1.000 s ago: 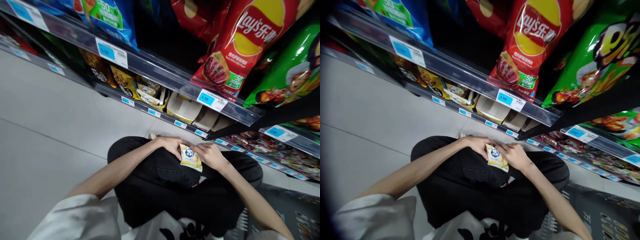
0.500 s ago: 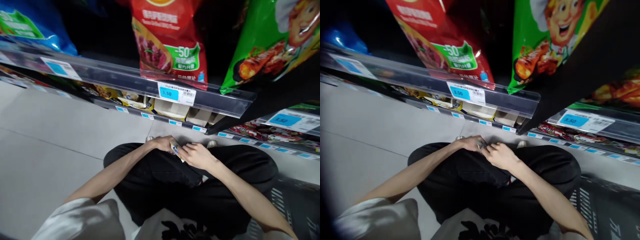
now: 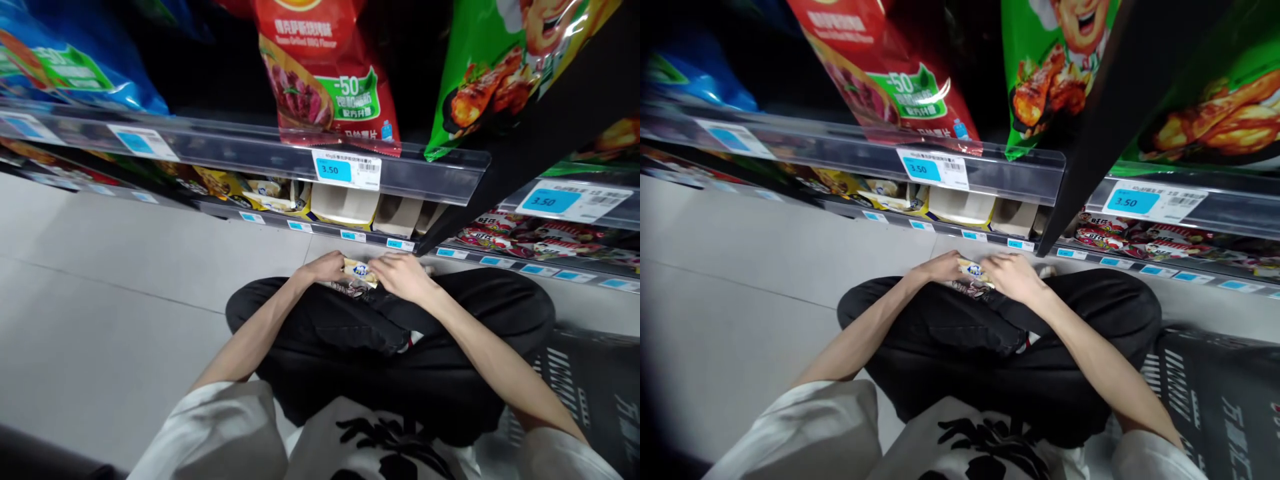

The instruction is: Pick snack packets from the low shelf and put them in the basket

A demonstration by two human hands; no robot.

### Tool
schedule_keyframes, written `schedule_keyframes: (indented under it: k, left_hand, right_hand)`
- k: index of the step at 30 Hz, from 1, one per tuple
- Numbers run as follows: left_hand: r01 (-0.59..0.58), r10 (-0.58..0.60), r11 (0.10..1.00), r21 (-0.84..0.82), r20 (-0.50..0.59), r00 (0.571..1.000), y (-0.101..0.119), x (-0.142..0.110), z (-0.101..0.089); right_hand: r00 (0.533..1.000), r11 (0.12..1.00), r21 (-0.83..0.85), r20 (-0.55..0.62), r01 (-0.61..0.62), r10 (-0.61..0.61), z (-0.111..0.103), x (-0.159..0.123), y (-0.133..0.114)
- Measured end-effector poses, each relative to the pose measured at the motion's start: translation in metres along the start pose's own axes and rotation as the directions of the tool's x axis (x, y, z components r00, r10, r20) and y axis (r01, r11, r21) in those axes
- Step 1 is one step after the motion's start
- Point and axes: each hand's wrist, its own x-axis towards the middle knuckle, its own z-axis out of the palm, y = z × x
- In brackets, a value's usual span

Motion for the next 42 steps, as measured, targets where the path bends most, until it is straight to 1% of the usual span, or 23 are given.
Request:
schedule_keyframes:
  k: [1, 2, 3, 5, 7, 9, 11, 13, 14, 15, 16, 18, 19, 20, 23, 25, 27, 29, 31, 34, 36, 38, 42]
  left_hand:
    - [0.001, 0.000, 0.997, -0.082, 0.015, 1.000, 0.003, -0.001, -0.001]
    - [0.006, 0.002, 0.986, -0.169, 0.045, 0.999, 0.006, -0.001, -0.002]
    - [0.012, 0.009, 0.967, -0.255, 0.081, 0.997, 0.009, -0.002, -0.003]
    - [0.015, 0.051, 0.911, -0.412, 0.148, 0.988, 0.014, -0.005, -0.006]
    - [0.012, 0.097, 0.848, -0.531, 0.175, 0.980, 0.018, -0.006, -0.009]
    - [0.001, 0.111, 0.797, -0.605, 0.148, 0.983, 0.021, -0.006, -0.010]
    - [-0.011, 0.099, 0.773, -0.634, 0.104, 0.990, 0.024, -0.005, -0.010]
    - [-0.014, 0.084, 0.767, -0.642, 0.079, 0.993, 0.029, -0.005, -0.009]
    - [-0.014, 0.082, 0.763, -0.646, 0.076, 0.994, 0.032, -0.005, -0.008]
    - [-0.013, 0.082, 0.757, -0.653, 0.076, 0.994, 0.035, -0.005, -0.007]
    - [-0.015, 0.086, 0.751, -0.660, 0.075, 0.993, 0.037, -0.005, -0.007]
    - [-0.029, 0.098, 0.754, -0.657, 0.070, 0.993, 0.041, -0.006, -0.005]
    - [-0.038, 0.105, 0.762, -0.646, 0.066, 0.992, 0.042, -0.006, -0.005]
    - [-0.046, 0.109, 0.775, -0.630, 0.061, 0.992, 0.042, -0.006, -0.005]
    - [-0.056, 0.100, 0.810, -0.583, 0.044, 0.994, 0.040, -0.005, -0.005]
    - [-0.055, 0.098, 0.811, -0.583, 0.041, 0.994, 0.039, -0.003, -0.006]
    - [-0.058, 0.102, 0.799, -0.598, 0.039, 0.994, 0.038, -0.002, -0.006]
    - [-0.065, 0.107, 0.793, -0.606, 0.033, 0.994, 0.038, -0.002, -0.006]
    - [-0.077, 0.115, 0.791, -0.607, 0.023, 0.993, 0.037, -0.002, -0.006]
    - [-0.083, 0.125, 0.793, -0.603, 0.027, 0.992, 0.039, -0.004, -0.008]
    - [-0.087, 0.132, 0.804, -0.588, 0.035, 0.991, 0.041, -0.005, -0.012]
    - [-0.102, 0.143, 0.821, -0.562, 0.030, 0.989, 0.044, -0.007, -0.016]
    - [-0.124, 0.149, 0.831, -0.542, 0.001, 0.989, 0.047, -0.008, -0.022]
  right_hand:
    - [0.991, 0.994, 0.078, -0.102, -0.079, 0.086, 0.002, 0.001, 0.004]
    - [0.962, 0.972, 0.177, -0.195, -0.156, 0.190, 0.005, 0.003, 0.007]
    - [0.916, 0.932, 0.291, -0.268, -0.218, 0.298, 0.009, 0.004, 0.011]
    - [0.812, 0.814, 0.518, -0.337, -0.262, 0.476, 0.018, 0.009, 0.019]
    - [0.738, 0.673, 0.701, -0.323, -0.235, 0.593, 0.027, 0.013, 0.026]
    - [0.684, 0.509, 0.840, -0.260, -0.188, 0.681, 0.033, 0.017, 0.030]
    - [0.633, 0.331, 0.934, -0.175, -0.136, 0.754, 0.035, 0.020, 0.031]
    - [0.587, 0.168, 0.980, -0.075, -0.105, 0.806, 0.033, 0.022, 0.028]
    - [0.577, 0.097, 0.990, -0.020, -0.102, 0.816, 0.032, 0.023, 0.026]
    - [0.582, 0.034, 0.994, 0.035, -0.108, 0.812, 0.030, 0.024, 0.023]
    - [0.600, -0.017, 0.993, 0.083, -0.115, 0.796, 0.030, 0.024, 0.019]
    - [0.641, -0.084, 0.990, 0.137, -0.113, 0.756, 0.030, 0.025, 0.012]
    - [0.649, -0.105, 0.990, 0.144, -0.098, 0.747, 0.032, 0.025, 0.009]
    - [0.645, -0.124, 0.989, 0.144, -0.077, 0.751, 0.034, 0.026, 0.007]
    - [0.590, -0.188, 0.982, 0.162, -0.017, 0.791, 0.039, 0.026, 0.003]
    - [0.569, -0.223, 0.975, 0.184, -0.001, 0.802, 0.041, 0.026, 0.003]
    - [0.562, -0.232, 0.973, 0.192, 0.000, 0.805, 0.041, 0.026, 0.004]
    - [0.551, -0.220, 0.976, 0.183, 0.001, 0.814, 0.041, 0.027, 0.006]
    - [0.513, -0.198, 0.980, 0.162, 0.017, 0.843, 0.040, 0.027, 0.009]
    - [0.418, -0.181, 0.981, 0.137, 0.068, 0.898, 0.040, 0.029, 0.014]
    - [0.377, -0.183, 0.978, 0.132, 0.102, 0.917, 0.040, 0.029, 0.016]
    - [0.367, -0.183, 0.975, 0.127, 0.122, 0.921, 0.039, 0.030, 0.017]
    - [0.377, -0.170, 0.975, 0.107, 0.140, 0.920, 0.039, 0.029, 0.014]
